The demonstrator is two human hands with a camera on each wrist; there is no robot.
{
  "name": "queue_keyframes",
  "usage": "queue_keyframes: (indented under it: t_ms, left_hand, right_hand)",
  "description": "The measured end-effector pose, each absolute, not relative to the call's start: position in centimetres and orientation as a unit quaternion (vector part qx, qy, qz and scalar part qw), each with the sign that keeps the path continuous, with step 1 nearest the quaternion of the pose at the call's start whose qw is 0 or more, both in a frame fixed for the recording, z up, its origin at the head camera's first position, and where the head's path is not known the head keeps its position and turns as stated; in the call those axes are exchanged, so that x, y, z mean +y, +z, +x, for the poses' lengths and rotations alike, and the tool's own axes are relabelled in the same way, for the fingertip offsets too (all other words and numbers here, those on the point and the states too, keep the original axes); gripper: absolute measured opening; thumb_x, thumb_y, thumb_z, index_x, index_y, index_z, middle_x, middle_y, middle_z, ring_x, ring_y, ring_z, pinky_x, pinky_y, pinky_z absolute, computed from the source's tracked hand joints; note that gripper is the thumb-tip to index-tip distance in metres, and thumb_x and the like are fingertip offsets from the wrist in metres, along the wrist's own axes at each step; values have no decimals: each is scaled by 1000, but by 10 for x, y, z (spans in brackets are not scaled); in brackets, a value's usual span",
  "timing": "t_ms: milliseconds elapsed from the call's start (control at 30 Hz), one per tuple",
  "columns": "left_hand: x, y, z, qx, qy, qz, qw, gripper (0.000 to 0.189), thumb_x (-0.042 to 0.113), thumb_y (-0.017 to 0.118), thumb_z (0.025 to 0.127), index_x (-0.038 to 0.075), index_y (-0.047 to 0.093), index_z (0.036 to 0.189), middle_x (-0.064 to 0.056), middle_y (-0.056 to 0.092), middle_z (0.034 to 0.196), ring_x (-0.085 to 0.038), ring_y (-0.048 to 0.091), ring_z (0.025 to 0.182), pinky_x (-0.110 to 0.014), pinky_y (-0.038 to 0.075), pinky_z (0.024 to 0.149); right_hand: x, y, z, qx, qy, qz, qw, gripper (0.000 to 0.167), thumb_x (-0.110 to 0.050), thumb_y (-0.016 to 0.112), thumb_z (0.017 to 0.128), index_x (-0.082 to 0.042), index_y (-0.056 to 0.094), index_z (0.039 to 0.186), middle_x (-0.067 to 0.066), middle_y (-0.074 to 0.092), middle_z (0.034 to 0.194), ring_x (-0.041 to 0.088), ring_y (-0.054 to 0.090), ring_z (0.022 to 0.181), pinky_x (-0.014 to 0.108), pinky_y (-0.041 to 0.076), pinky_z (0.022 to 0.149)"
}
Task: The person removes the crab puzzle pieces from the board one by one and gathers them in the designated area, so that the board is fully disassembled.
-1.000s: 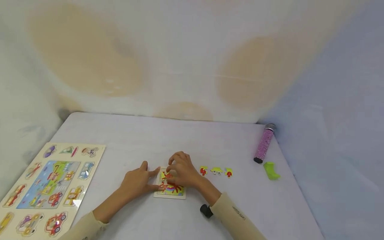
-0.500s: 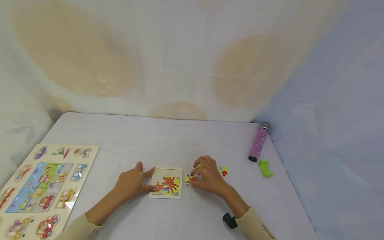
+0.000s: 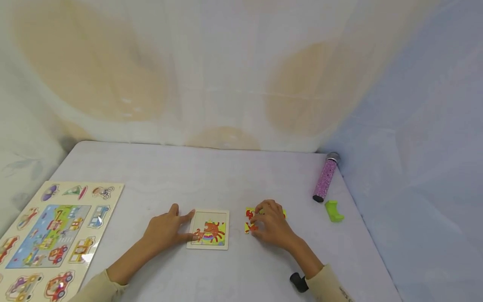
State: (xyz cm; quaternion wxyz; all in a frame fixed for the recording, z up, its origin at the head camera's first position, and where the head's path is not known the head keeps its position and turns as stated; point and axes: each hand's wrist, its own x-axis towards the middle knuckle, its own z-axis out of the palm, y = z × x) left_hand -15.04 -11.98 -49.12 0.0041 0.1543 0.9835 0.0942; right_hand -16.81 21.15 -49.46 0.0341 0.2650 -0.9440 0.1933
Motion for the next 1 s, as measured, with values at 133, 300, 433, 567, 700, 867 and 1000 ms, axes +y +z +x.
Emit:
queue_keyframes:
  t_ms: [133,300,433,567,700,867,1000]
  left_hand:
    - [-121,-490,-149,983,93,156,-2,77,61,81,68,22,65,133,-4,37,84,-13,33,54,-26,25,47]
    - [-123,-487,-148,983,96,159,-10,77,60,82,68,21,65,133,-4,37,83,-12,32,54,-26,24,46]
    - [-124,-488,-150,980,107,165,-6,79,61,82,68,20,65,133,-4,38,84,-13,32,54,-26,24,47]
    - [-123,-489,-154,977,115,177,-3,83,64,81,68,17,64,134,-3,41,88,-12,35,54,-25,26,47]
    - [-122,-489,-149,975,104,196,-21,78,63,79,70,19,65,134,-3,43,91,-10,36,55,-23,29,46]
    - [-120,-492,-126,959,87,267,-36,60,64,71,78,32,67,129,-2,44,91,-7,36,55,-21,31,44]
    - [-119,-494,-109,945,76,314,-44,51,64,65,83,40,66,129,-6,47,95,-9,38,56,-22,33,45]
  right_hand:
    - [212,-495,-169,-944,192,265,32,22,-23,91,70,-21,79,88,2,58,110,27,42,121,56,30,104]
    - [211,-495,-170,-939,187,283,59,28,-26,92,68,-19,79,91,2,59,110,25,42,121,54,32,102]
    - [195,-488,-170,-921,216,312,82,29,-24,91,70,-16,79,96,5,60,110,26,42,119,53,34,100]
    - [165,-481,-173,-914,228,331,58,29,-27,86,77,-15,79,102,5,60,112,24,42,119,50,35,100]
    - [136,-479,-179,-916,208,342,2,33,-33,82,82,-17,78,110,4,58,117,23,40,121,48,34,103]
    - [116,-479,-185,-913,202,354,-38,35,-36,79,84,-15,77,112,5,58,120,24,39,122,47,34,103]
    - [111,-480,-188,-909,213,355,-40,31,-33,79,85,-13,78,109,4,59,115,24,41,120,47,36,101]
